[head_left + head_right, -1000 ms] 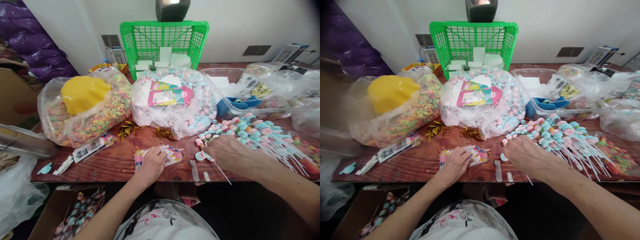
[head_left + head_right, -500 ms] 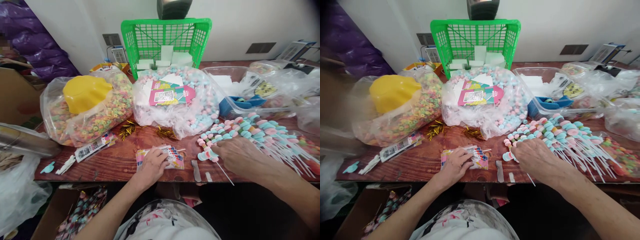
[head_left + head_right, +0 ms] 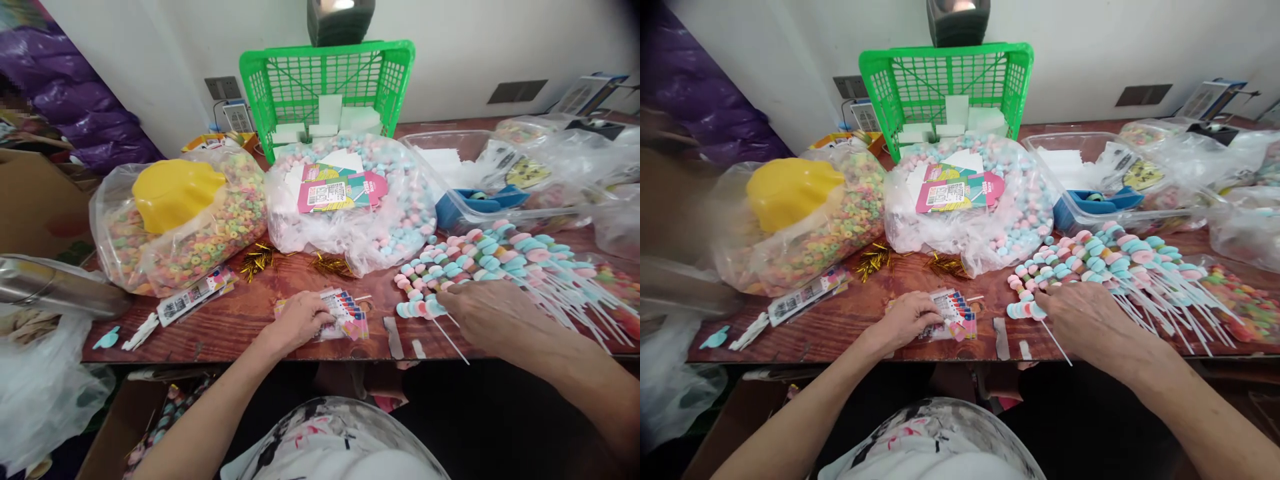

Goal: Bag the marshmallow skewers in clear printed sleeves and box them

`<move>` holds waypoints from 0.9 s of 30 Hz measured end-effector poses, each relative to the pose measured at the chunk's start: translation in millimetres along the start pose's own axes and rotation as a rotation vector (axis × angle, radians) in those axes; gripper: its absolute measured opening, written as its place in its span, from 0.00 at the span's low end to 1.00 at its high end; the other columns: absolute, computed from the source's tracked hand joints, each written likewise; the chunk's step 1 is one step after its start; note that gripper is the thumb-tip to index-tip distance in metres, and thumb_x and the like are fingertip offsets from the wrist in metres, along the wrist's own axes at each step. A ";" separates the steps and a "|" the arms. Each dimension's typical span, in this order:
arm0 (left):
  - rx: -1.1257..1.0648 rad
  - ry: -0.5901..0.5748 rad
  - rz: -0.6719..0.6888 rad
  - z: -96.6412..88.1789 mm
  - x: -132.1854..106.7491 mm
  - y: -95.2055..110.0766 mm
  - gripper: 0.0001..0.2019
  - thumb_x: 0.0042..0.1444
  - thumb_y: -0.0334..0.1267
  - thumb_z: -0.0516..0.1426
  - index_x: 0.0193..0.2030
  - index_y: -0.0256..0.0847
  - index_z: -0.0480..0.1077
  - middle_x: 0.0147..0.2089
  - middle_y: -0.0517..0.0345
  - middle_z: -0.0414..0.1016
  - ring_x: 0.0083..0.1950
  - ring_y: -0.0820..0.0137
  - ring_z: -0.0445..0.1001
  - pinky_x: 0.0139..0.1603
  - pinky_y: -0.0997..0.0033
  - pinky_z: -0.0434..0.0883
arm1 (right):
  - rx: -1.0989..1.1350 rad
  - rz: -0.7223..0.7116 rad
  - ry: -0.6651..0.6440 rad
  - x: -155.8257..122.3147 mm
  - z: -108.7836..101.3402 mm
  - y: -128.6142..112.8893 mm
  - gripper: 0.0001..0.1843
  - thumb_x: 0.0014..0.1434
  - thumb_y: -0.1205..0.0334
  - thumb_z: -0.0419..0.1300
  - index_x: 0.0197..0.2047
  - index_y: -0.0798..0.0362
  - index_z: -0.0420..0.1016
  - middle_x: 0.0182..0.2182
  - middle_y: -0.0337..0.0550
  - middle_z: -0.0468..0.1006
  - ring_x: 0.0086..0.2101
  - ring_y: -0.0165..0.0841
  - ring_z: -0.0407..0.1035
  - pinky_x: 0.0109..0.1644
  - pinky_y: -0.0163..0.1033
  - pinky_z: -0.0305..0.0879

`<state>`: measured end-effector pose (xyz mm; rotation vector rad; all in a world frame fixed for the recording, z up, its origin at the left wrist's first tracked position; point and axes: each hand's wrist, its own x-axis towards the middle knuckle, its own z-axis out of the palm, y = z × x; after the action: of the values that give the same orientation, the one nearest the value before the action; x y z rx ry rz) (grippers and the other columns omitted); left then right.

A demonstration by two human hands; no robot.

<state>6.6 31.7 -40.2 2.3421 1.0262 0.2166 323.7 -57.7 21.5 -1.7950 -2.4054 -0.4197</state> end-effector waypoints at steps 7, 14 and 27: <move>-0.181 0.042 -0.055 -0.8 2.6 -4.7 0.09 0.57 0.37 0.58 0.32 0.40 0.79 0.32 0.58 0.77 0.36 0.70 0.73 0.39 0.74 0.64 | 0.227 0.042 0.092 -39.3 7.6 25.5 0.08 0.60 0.62 0.55 0.30 0.48 0.73 0.24 0.39 0.78 0.23 0.33 0.72 0.26 0.36 0.58; -0.297 0.090 -0.112 -0.9 4.0 -6.4 0.09 0.55 0.39 0.59 0.33 0.40 0.80 0.29 0.58 0.76 0.33 0.71 0.71 0.36 0.75 0.63 | 0.668 0.178 0.349 -40.6 10.4 -44.9 0.06 0.60 0.65 0.57 0.36 0.50 0.76 0.29 0.39 0.81 0.29 0.31 0.76 0.34 0.31 0.71; -0.293 0.166 -0.101 4.3 -0.4 -3.1 0.10 0.57 0.39 0.57 0.32 0.40 0.79 0.28 0.60 0.73 0.32 0.73 0.71 0.36 0.76 0.63 | 0.579 0.185 0.504 -49.7 13.7 -59.7 0.08 0.59 0.68 0.59 0.41 0.49 0.76 0.33 0.40 0.81 0.33 0.33 0.77 0.40 0.34 0.73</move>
<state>5.9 31.3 -45.4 2.0291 1.1060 0.4943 282.5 -115.3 -13.2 -1.4197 -1.7595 -0.1107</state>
